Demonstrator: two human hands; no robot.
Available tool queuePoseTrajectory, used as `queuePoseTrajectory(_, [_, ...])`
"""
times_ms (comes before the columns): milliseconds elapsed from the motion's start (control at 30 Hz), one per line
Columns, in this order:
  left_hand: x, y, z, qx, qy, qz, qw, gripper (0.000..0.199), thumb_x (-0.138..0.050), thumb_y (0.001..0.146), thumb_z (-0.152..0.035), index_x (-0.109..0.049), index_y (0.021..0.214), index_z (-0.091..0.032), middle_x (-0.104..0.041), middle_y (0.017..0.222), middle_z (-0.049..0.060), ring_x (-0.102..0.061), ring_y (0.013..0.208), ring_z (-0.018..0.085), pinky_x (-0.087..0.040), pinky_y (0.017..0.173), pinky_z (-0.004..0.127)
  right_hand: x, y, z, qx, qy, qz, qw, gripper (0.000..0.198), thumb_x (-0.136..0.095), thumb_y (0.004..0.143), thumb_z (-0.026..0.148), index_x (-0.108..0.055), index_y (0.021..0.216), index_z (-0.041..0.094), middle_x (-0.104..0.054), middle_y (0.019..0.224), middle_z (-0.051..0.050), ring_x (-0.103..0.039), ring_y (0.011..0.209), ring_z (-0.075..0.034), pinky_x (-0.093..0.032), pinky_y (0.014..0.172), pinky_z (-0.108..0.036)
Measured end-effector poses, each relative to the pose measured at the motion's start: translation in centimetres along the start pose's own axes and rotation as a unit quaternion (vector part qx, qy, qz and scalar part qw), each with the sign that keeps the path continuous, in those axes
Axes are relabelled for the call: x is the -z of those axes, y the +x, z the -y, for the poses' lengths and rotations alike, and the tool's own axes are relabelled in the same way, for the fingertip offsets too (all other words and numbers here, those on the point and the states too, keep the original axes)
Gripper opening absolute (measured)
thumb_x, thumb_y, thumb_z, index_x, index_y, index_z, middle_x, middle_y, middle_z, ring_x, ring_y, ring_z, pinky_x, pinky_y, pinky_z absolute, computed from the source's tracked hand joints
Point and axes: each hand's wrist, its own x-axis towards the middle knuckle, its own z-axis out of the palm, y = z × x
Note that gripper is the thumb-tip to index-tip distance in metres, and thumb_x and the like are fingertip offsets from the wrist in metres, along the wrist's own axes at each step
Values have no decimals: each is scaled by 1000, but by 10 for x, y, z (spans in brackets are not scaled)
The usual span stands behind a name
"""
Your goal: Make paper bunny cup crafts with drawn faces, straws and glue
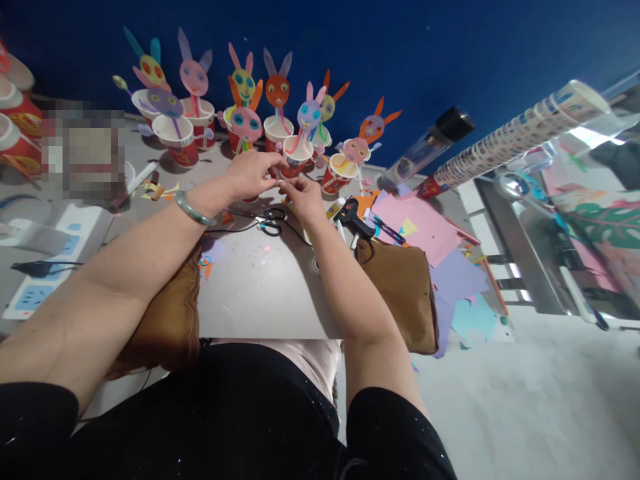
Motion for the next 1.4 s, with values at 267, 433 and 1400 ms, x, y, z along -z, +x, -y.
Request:
queuePoseTrajectory(267, [-4, 3, 5, -8, -9, -26, 1000, 39, -65, 91, -26, -70, 130, -26, -80, 112, 1, -70, 113, 22, -49, 91, 33, 12, -4, 5, -29, 16, 21, 999, 7, -74, 74, 18, -77, 80, 16, -75, 74, -1, -58, 62, -8, -51, 66, -24])
queuePoseTrajectory(433, [-5, 3, 6, -13, -7, -24, 1000, 41, -63, 91, -29, -69, 131, -26, -80, 111, 1, -69, 111, 22, -50, 92, 34, 15, -3, 4, -18, -10, 33, 999, 16, -82, 71, 25, -78, 84, 16, -76, 78, -1, -60, 67, -10, -52, 69, -27])
queuePoseTrajectory(1400, [2, -4, 4, -18, 15, -18, 1000, 38, -58, 95, -38, -72, 128, -28, -78, 123, 3, -66, 118, 26, -51, 98, 43, 28, -40, 14, 98, -259, 23, 961, 4, -73, 76, 20, -75, 79, 19, -71, 74, -2, -60, 71, -17, -48, 76, -33])
